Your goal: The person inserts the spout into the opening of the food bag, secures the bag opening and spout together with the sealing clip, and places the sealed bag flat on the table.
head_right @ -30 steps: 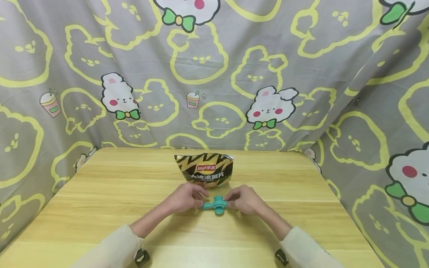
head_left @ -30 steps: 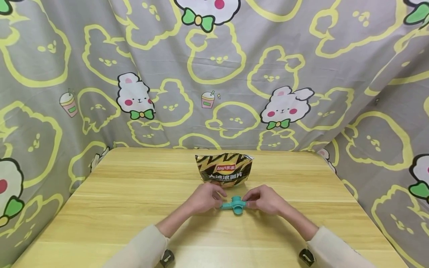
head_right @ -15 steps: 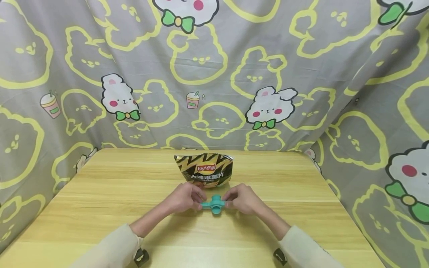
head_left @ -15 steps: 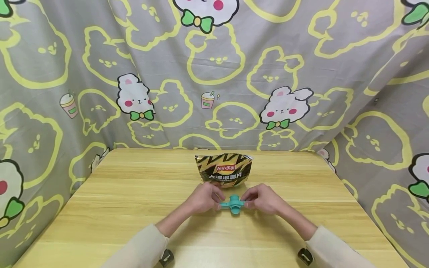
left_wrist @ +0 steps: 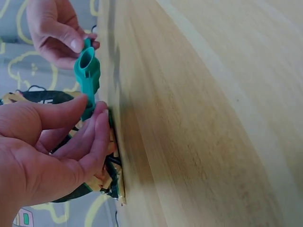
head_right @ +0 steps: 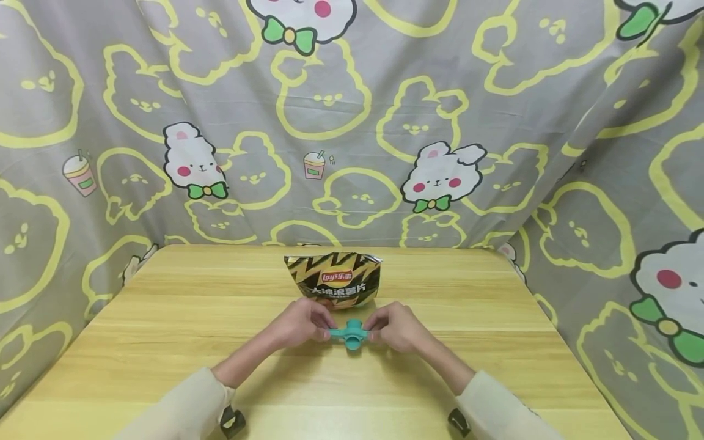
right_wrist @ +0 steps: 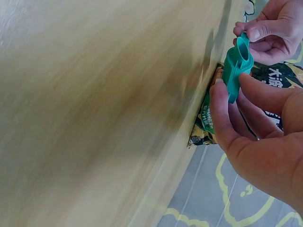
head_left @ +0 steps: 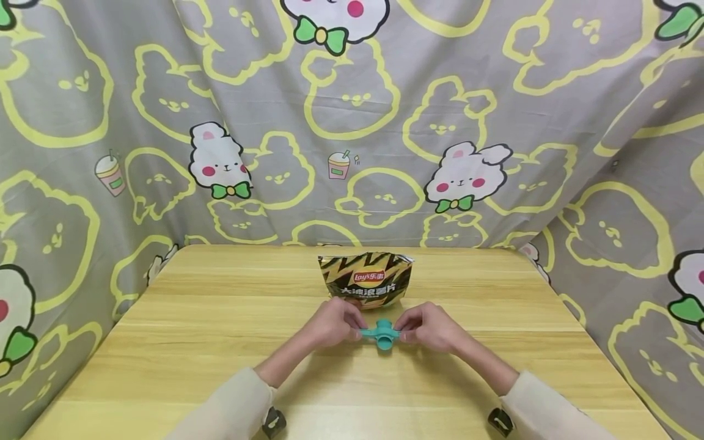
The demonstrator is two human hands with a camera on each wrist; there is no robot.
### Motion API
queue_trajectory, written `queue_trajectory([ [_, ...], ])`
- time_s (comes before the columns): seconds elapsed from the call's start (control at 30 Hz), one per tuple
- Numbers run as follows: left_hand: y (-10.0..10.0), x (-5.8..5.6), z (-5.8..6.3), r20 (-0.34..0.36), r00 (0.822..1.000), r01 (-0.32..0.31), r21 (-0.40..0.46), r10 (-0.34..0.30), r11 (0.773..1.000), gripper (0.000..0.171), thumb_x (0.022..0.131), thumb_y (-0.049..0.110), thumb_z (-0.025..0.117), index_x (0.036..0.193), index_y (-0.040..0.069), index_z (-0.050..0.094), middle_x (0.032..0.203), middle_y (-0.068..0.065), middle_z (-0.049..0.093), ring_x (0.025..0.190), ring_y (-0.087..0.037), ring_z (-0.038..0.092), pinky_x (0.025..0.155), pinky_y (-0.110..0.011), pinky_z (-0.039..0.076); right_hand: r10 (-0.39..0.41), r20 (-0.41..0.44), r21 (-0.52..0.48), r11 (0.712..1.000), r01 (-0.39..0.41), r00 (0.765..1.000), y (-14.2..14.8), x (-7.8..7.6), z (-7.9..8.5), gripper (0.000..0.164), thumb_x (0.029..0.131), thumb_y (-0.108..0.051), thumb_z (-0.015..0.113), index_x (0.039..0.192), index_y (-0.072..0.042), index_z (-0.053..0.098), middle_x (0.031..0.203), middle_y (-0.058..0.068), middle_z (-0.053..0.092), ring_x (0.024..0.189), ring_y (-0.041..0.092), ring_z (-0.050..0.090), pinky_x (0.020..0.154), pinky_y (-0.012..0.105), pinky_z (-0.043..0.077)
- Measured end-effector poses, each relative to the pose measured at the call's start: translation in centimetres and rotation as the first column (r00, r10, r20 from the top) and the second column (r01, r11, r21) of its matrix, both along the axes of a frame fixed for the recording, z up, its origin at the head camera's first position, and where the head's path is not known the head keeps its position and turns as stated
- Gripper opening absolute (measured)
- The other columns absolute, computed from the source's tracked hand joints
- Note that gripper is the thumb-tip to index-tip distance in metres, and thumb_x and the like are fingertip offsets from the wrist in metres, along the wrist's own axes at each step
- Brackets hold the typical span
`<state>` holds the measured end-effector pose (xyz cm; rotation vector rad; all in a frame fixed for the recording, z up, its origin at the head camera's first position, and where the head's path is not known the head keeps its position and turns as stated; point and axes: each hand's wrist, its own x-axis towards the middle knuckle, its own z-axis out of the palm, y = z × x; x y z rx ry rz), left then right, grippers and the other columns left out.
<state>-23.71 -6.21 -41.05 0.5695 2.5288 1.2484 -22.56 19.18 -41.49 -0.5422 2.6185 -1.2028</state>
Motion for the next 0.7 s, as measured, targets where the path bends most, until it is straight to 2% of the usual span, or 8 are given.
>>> queue_trajectory([
  [0.13,-0.3,-0.2,-0.1,0.054,0.999,-0.001,0.029,-0.001,1.0,0.014,0.081,0.0,0.08,0.092,0.009,0.078,0.085,0.001,0.074,0.078,-0.014,0.068,0.074,-0.029,0.057,-0.008,0.017,-0.008,1.0,0.008,1.0,0.0,0.1,0.1,0.012,0.083,-0.003,0.077,0.094,-0.006,0.078,0.084,0.002,0.075,0.076,0.014,0.063,0.067,0.026,0.053],
  [0.23,-0.4,-0.4,-0.2,0.065,0.998,-0.027,0.051,0.024,0.998,0.015,0.08,0.002,0.081,0.092,0.012,0.079,0.087,0.002,0.075,0.082,-0.014,0.067,0.077,-0.031,0.055,-0.016,0.03,-0.019,1.0,0.016,0.999,-0.1,0.1,0.0,0.013,0.083,-0.002,0.076,0.095,-0.004,0.077,0.083,0.002,0.074,0.076,0.014,0.063,0.067,0.027,0.053],
  [0.5,-0.3,-0.5,0.0,0.009,0.994,-0.106,0.098,0.106,0.989,0.016,0.078,-0.001,0.081,0.087,0.013,0.081,0.092,0.001,0.077,0.087,-0.014,0.066,0.078,-0.031,0.054,-0.014,0.045,-0.053,0.998,0.016,0.999,-0.7,0.2,0.1,0.016,0.086,-0.005,0.074,0.102,0.0,0.072,0.083,0.007,0.072,0.074,0.017,0.066,0.063,0.03,0.054],
  [0.7,-0.1,-0.3,0.4,-0.004,0.99,-0.139,0.112,0.141,0.984,0.018,0.078,-0.004,0.079,0.085,0.012,0.081,0.093,-0.001,0.077,0.082,-0.014,0.065,0.072,-0.029,0.053,-0.055,-0.004,-0.027,0.998,0.054,0.999,-1.5,0.0,0.2,0.028,0.088,-0.015,0.077,0.112,-0.002,0.071,0.089,0.005,0.074,0.08,0.016,0.068,0.071,0.033,0.056],
])
